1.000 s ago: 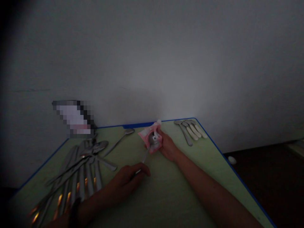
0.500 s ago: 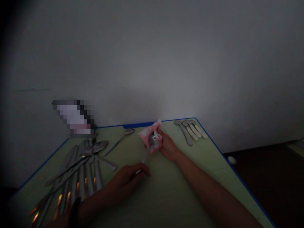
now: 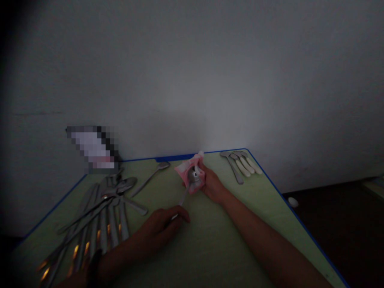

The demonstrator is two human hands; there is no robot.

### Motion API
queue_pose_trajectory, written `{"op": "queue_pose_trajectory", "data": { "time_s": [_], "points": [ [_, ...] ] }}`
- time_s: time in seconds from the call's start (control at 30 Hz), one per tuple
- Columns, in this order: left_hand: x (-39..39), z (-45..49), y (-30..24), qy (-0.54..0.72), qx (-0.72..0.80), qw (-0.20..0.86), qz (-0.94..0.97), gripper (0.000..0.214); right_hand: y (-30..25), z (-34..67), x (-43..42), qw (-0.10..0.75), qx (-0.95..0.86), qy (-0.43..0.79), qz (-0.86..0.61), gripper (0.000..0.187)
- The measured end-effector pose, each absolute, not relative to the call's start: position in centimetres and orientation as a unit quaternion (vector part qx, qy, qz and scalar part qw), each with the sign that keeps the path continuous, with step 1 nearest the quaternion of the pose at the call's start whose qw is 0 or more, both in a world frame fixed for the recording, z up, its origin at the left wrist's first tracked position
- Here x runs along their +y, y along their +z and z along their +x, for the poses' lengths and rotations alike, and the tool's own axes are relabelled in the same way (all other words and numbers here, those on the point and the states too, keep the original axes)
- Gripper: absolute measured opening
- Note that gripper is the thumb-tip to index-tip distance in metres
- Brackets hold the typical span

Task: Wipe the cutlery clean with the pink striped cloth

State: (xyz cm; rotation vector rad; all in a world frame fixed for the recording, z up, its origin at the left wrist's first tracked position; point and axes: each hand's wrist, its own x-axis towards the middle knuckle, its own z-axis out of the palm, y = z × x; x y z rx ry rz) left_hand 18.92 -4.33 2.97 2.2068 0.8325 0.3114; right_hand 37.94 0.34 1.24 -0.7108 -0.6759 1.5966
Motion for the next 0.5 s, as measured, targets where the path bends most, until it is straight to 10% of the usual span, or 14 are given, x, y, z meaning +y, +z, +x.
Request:
{"op": "queue_pose_trajectory", "data": {
  "time_s": [0.5],
  "points": [
    [-4.38,18.93,3.27,0.114,0.328,0.367,0.863,0.026,1.5,37.83,0.28,0.584,-0.294,0.687,-0.318,0.036]
  ]
}}
